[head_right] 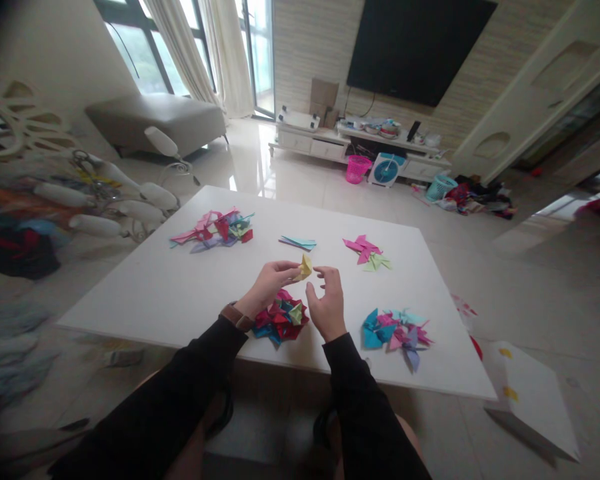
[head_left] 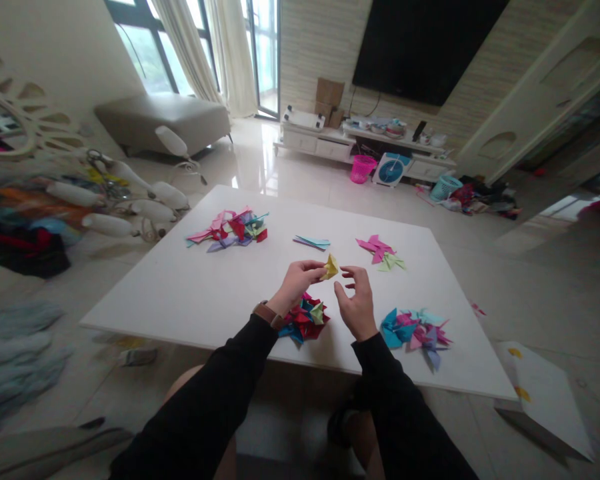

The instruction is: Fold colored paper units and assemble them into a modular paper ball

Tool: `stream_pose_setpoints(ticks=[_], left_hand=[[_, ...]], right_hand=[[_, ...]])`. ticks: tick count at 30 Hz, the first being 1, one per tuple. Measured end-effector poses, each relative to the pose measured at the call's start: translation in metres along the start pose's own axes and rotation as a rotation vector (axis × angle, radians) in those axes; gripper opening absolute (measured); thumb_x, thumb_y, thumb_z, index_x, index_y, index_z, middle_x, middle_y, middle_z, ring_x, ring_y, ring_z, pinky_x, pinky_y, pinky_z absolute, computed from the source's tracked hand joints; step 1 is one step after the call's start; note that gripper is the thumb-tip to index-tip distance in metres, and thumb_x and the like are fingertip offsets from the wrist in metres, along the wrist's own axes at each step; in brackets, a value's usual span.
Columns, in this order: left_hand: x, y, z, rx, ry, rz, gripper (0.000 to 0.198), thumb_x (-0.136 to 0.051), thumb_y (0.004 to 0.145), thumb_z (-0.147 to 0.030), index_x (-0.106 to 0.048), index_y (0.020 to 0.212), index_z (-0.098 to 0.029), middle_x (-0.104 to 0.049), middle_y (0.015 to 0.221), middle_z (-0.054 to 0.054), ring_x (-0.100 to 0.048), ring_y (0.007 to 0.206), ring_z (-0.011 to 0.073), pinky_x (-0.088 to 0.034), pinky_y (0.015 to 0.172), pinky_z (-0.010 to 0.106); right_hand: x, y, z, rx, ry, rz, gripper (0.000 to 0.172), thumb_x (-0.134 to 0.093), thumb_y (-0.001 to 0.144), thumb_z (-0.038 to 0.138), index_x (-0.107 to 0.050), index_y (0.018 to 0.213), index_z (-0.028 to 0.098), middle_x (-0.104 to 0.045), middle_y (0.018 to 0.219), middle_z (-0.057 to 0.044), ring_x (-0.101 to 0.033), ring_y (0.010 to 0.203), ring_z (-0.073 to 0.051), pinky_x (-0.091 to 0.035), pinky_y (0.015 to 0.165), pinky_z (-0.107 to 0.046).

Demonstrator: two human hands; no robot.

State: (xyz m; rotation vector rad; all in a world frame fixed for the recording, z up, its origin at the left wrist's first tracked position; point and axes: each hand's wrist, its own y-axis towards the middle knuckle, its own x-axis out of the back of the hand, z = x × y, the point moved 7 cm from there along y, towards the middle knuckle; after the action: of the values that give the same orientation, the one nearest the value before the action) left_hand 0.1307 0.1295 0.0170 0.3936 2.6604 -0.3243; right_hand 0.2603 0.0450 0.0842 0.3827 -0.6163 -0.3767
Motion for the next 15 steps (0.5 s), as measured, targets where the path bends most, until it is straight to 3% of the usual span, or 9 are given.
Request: stream_pose_setpoints(ticks=[8,15], left_hand=[[0.007,-0.007,-0.017,-0.064,0.137,-0.013,0.03,-0.088,0.064,-0.025,-0.08,0.09,-0.012,-0.078,0.089,0.013,-0.071,0.083,0.0226,-0.054,0.084,0.037],[0.01,-0.01,-0.029,-0.123,0.23,0.005,0.023,-0.084,0.067,-0.026,-0.083,0.087,-0.014,-0.078,0.083,0.011,-0.068,0.075,0.0209,-0.052,0.077,0.034]], right_hand=[[-0.013,0.0,0.011,0.037,0.006,0.007,0.022,-0.055,0.087,0.018,-0.064,0.107,0.022,-0.06,0.114,-0.009,-0.059,0.109,-0.025,-0.053,0.078,-0.036],[-0.021,0.004,0.005,-0.028,-0.064,-0.098,0.011,-0.063,0.089,0.027,-0.07,0.095,0.021,-0.064,0.105,-0.009,-0.06,0.104,-0.026,-0.052,0.081,-0.039]])
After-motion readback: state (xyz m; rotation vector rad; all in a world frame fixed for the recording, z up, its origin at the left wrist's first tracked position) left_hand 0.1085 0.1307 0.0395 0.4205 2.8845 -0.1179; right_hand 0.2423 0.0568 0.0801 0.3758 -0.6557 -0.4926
